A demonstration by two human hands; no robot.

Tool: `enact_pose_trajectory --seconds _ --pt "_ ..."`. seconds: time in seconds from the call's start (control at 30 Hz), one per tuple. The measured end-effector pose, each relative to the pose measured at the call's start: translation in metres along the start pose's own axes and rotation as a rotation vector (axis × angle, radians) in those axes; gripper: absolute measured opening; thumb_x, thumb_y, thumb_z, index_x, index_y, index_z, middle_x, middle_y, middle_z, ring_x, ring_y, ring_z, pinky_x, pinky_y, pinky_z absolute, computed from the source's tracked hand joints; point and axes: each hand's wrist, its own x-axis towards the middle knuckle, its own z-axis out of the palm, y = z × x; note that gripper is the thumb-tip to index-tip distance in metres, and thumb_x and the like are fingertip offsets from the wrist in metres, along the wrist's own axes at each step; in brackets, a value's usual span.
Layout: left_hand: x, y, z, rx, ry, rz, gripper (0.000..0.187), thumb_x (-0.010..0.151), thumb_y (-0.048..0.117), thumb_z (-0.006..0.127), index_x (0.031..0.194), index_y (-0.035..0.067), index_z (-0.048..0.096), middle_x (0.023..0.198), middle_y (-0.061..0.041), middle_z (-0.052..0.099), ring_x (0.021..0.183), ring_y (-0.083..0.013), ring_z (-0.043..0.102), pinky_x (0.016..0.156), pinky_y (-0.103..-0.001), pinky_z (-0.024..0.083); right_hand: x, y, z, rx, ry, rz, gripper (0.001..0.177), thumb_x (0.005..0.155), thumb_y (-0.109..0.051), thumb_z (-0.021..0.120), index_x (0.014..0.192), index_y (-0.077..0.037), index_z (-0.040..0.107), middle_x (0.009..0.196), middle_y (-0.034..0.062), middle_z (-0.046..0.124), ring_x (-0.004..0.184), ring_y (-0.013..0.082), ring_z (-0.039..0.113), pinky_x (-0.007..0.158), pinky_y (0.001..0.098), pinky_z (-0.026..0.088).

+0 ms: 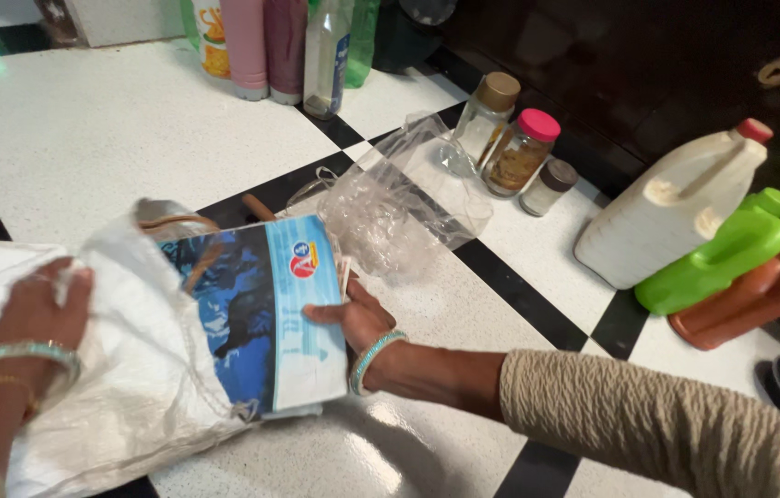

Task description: The person organizes various items on a checkered floor, including a blue bottle, a tin can, and a rolling pin. They then unwrap a white cloth bag to reveal a stack of newspapers and magazines, which they proceed to unfold and arrange on the floor.

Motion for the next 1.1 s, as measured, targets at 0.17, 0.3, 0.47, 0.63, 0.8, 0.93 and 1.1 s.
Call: enact_pose_trajectory --seconds 0.17,0.3,0.47,0.63,0.8,0.93,1.1 --pt "-0.021 -0.033 0.014 0.506 -0.258 0.160 0.071 0.098 0.061 0.045 0.157 0.023 0.036 0.170 -0.004 0.025 0.154 -0.0233 0.026 0.118 -0.047 0.033 0.004 -0.041 0.003 -0.189 0.116 -0.177 0.056 0.083 0.000 0.068 0.136 0.003 0.049 0.097 0.0261 0.076 0.068 0.0302 0.075 0.062 0.0402 0.063" --pt "-0.040 0.023 -0.007 0.799 -0.451 -0.137 0.075 0.094 0.065 0.052 0.159 0.036 0.029 0.169 0.002 0.016 0.154 -0.0241 0.021 0.118 -0.054 0.033 -0.005 -0.080 -0.006 -0.261 0.092 -0.300 0.059 0.080 0.000 0.070 0.135 0.006 0.050 0.095 0.0252 0.076 0.066 0.0282 0.075 0.059 0.0378 0.063" --pt "-0.042 0.040 0.006 0.535 -0.140 0.017 0.059 0.088 0.039 0.063 0.146 0.030 0.065 0.149 -0.012 0.060 0.131 -0.0325 0.061 0.099 -0.051 0.056 -0.016 -0.089 -0.022 -0.247 0.119 -0.370 0.052 0.079 0.000 0.071 0.128 0.008 0.056 0.096 0.0237 0.076 0.071 0.0280 0.077 0.064 0.0378 0.064" --pt "-0.019 0.043 0.037 -0.035 -0.444 -0.233 0.056 0.101 0.057 0.049 0.144 0.023 0.064 0.140 -0.017 0.072 0.121 -0.0428 0.066 0.108 -0.052 0.051 -0.018 -0.088 -0.041 -0.055 0.179 -0.393 0.045 0.077 0.003 0.072 0.119 0.010 0.058 0.096 0.0236 0.076 0.074 0.0290 0.078 0.068 0.0405 0.066" --pt "-0.004 0.014 0.065 0.050 -0.602 0.016 0.063 0.094 0.061 0.047 0.152 0.037 0.050 0.149 -0.012 0.058 0.143 -0.0367 0.048 0.119 -0.049 0.037 -0.047 -0.113 -0.059 -0.145 0.307 -0.356 0.041 0.078 0.002 0.073 0.115 0.012 0.059 0.093 0.0255 0.076 0.070 0.0315 0.077 0.064 0.0419 0.065" --pt "-0.029 0.032 0.077 0.501 -0.677 0.112 0.074 0.093 0.062 0.050 0.160 0.038 0.031 0.161 -0.007 0.038 0.150 -0.0318 0.035 0.122 -0.050 0.030 -0.082 -0.149 -0.074 -0.281 0.366 -0.359 0.039 0.085 -0.009 0.070 0.116 0.012 0.062 0.094 0.0269 0.077 0.065 0.0316 0.077 0.060 0.0412 0.064" --pt "-0.111 0.148 0.037 0.723 -0.701 -0.099 0.078 0.091 0.054 0.063 0.160 0.042 0.029 0.170 -0.006 0.020 0.154 -0.0332 0.026 0.122 -0.058 0.029 -0.094 -0.187 -0.084 -0.031 0.327 -0.459 0.038 0.081 -0.004 0.072 0.117 0.009 0.069 0.098 0.0219 0.080 0.072 0.0273 0.079 0.067 0.0371 0.066"
